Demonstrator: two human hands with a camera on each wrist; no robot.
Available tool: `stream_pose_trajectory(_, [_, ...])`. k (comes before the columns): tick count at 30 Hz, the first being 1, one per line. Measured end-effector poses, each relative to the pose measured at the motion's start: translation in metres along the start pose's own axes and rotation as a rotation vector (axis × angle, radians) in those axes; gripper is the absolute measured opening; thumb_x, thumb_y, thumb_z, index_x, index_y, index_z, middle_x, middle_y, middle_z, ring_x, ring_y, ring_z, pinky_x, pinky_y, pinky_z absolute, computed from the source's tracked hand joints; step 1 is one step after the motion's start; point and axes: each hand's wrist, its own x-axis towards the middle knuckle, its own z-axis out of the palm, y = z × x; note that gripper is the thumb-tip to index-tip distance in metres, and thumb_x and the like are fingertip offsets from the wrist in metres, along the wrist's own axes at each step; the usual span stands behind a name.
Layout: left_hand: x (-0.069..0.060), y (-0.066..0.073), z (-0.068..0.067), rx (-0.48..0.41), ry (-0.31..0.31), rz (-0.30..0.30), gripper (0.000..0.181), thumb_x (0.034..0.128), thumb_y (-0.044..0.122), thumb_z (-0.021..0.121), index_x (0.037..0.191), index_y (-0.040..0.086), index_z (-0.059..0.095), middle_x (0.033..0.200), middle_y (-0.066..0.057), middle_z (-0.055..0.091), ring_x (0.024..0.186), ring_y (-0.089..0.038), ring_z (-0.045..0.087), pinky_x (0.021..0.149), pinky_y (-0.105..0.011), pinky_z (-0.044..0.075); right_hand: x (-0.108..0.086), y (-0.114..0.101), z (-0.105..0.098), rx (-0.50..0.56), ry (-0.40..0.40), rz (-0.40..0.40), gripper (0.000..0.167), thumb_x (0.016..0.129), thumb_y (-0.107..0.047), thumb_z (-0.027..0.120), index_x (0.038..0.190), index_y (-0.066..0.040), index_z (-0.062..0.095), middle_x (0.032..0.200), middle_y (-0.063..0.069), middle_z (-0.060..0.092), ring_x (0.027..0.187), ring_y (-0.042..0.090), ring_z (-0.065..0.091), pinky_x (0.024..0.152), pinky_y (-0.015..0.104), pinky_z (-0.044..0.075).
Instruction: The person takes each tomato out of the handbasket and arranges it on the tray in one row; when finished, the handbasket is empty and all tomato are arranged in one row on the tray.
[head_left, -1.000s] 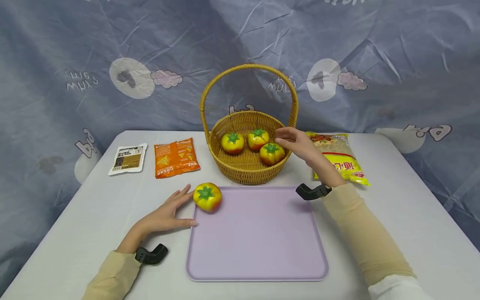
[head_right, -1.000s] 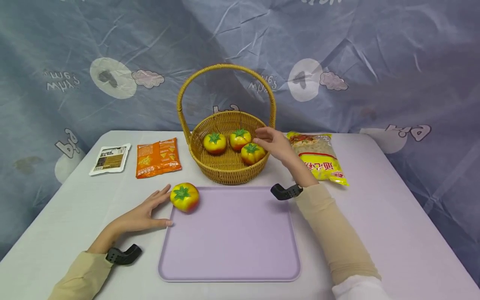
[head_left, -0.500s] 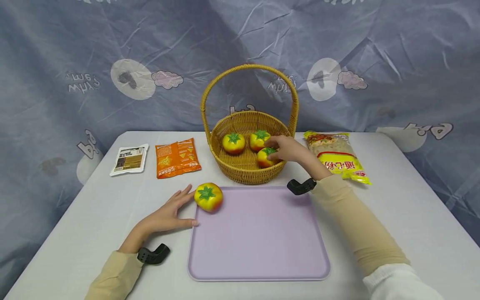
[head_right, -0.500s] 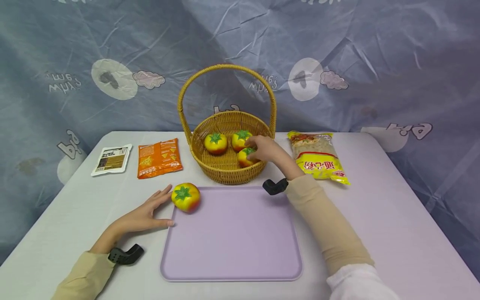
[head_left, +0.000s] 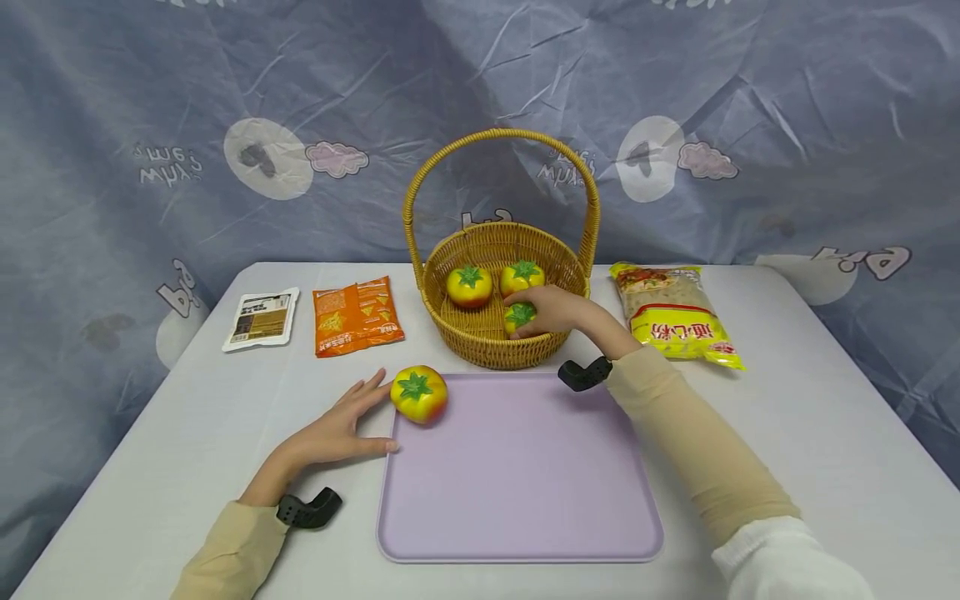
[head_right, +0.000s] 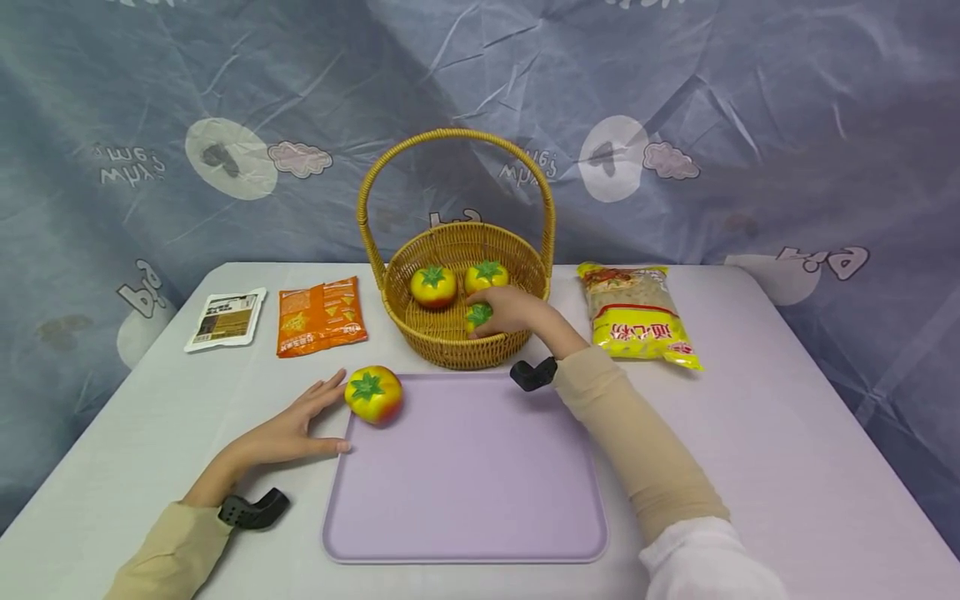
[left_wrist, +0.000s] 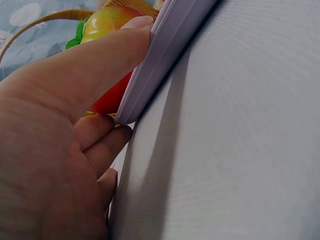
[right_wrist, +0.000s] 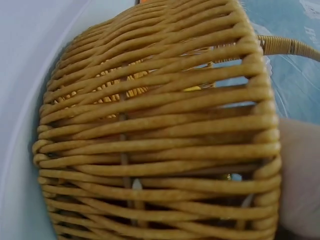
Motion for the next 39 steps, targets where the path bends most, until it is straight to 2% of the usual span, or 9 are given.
stream_pose_trajectory(3, [0.000, 0.000, 0.000, -0.001, 0.000, -0.002, 0.088, 0.0751, 0.044, 0.076, 0.146, 0.013, 0.034, 0.154, -0.016, 0.010, 0.136, -0.045, 0.003, 0.102, -0.065, 0.008, 0.000, 0.002, 0.000, 0.041, 0.055, -0.042, 0.061, 0.085, -0.033, 0.070, 0.136, -0.008, 0.049, 0.135, 0.016, 0.047, 0.124, 0.036, 0.039, 0.102, 0.049, 0.031])
stream_pose_trajectory(8, [0.001, 0.001, -0.002, 0.005, 0.004, -0.007, 0.088, 0.0748, 0.044, 0.076, 0.146, 0.012, 0.034, 0.154, -0.015, 0.010, 0.136, -0.045, 0.003, 0.102, -0.065, 0.008, -0.011, -0.001, -0.002, 0.164, 0.224, -0.121, 0.062, 0.084, -0.035, 0.071, 0.136, -0.011, 0.048, 0.132, 0.014, 0.049, 0.115, 0.031, 0.047, 0.095, 0.046, 0.038])
stream_pose_trajectory(14, [0.004, 0.003, -0.006, 0.013, 0.002, 0.003, 0.088, 0.0750, 0.045, 0.076, 0.146, 0.013, 0.034, 0.154, -0.015, 0.009, 0.135, -0.046, 0.003, 0.101, -0.066, 0.008, -0.048, -0.027, -0.005, 0.488, 0.365, -0.160, 0.057, 0.085, -0.025, 0.071, 0.133, -0.010, 0.044, 0.123, 0.011, 0.049, 0.103, 0.027, 0.051, 0.087, 0.041, 0.044])
stream_pose_trajectory(18, [0.005, 0.004, -0.008, 0.013, 0.005, 0.016, 0.089, 0.0748, 0.044, 0.076, 0.146, 0.012, 0.034, 0.154, -0.016, 0.009, 0.135, -0.045, 0.002, 0.102, -0.065, 0.008, -0.067, -0.045, 0.007, 0.578, 0.395, -0.214, 0.053, 0.084, -0.019, 0.072, 0.131, -0.011, 0.047, 0.126, 0.007, 0.048, 0.106, 0.022, 0.050, 0.090, 0.038, 0.043])
stream_pose_trajectory(25, [0.005, 0.002, -0.009, 0.019, 0.011, 0.022, 0.088, 0.0753, 0.046, 0.075, 0.146, 0.013, 0.034, 0.154, -0.015, 0.009, 0.135, -0.045, 0.002, 0.102, -0.066, 0.007, -0.075, -0.057, 0.047, 0.599, 0.336, -0.302, 0.056, 0.081, -0.016, 0.076, 0.130, -0.011, 0.051, 0.126, 0.002, 0.051, 0.107, 0.020, 0.051, 0.088, 0.038, 0.045])
stream_pose_trajectory(32, [0.002, -0.002, -0.005, 0.024, 0.014, 0.017, 0.087, 0.0754, 0.046, 0.075, 0.146, 0.014, 0.035, 0.154, -0.015, 0.010, 0.135, -0.046, 0.003, 0.101, -0.066, 0.008, -0.062, -0.054, 0.091, 0.492, 0.283, -0.221, 0.056, 0.080, -0.031, 0.075, 0.128, -0.015, 0.052, 0.122, -0.001, 0.051, 0.107, 0.018, 0.049, 0.089, 0.039, 0.042])
stream_pose_trajectory(39, [0.001, -0.004, -0.001, 0.015, 0.008, 0.007, 0.087, 0.0756, 0.046, 0.075, 0.146, 0.014, 0.034, 0.154, -0.014, 0.010, 0.135, -0.046, 0.003, 0.101, -0.067, 0.009, -0.054, -0.052, 0.109, 0.445, 0.287, -0.182, 0.061, 0.079, -0.037, 0.075, 0.131, -0.018, 0.050, 0.123, 0.000, 0.051, 0.105, 0.019, 0.050, 0.088, 0.039, 0.043])
